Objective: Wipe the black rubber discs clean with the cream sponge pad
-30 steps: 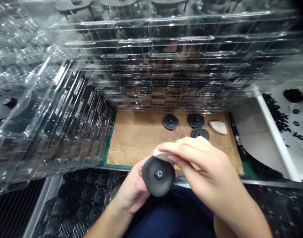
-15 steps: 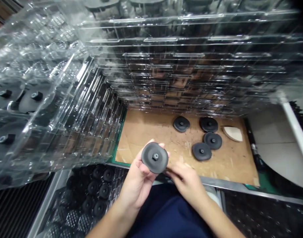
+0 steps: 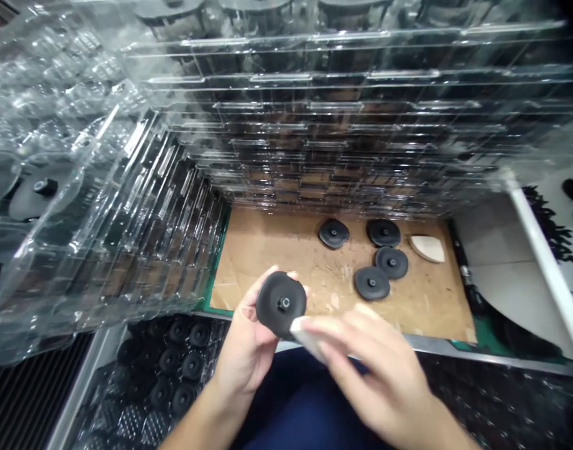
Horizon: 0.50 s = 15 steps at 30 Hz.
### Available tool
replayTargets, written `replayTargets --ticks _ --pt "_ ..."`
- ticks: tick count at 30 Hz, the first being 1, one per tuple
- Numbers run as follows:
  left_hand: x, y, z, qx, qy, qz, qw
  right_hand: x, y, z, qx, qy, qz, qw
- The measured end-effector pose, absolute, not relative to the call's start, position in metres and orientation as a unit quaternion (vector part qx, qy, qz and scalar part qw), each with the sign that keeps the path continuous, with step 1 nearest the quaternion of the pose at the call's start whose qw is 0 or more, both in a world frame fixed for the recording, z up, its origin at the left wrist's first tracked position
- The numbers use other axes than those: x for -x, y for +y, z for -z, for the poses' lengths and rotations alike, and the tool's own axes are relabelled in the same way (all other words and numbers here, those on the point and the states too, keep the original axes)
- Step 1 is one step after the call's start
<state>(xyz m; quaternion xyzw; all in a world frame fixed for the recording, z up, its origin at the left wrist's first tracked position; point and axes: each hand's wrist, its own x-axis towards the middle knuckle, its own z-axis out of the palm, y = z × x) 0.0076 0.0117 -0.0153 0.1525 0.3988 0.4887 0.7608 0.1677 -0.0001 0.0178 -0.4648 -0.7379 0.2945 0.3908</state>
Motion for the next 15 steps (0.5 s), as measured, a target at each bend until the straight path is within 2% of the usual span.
replayTargets --ticks 3,6,11,15 --pt "-0.007 0.013 0.019 -0.151 0.395 -0.501 0.755 -0.19 -0.006 0.002 0.577 -0.674 -0.295 0.355" --pt "-0.016 0.014 0.015 -0.158 0.365 -0.495 0.772 -0.197 -0.008 -0.004 0.639 -0.614 -0.291 0.362" --pt "-0.023 0.011 0.006 -0.164 0.358 -0.471 0.789 -0.167 0.001 -0.038 0.504 -0.712 -0.224 0.434" --pt "-0.015 0.009 0.011 -0.161 0.393 -0.454 0.783 -0.153 0.01 -0.037 0.441 -0.738 -0.312 0.405"
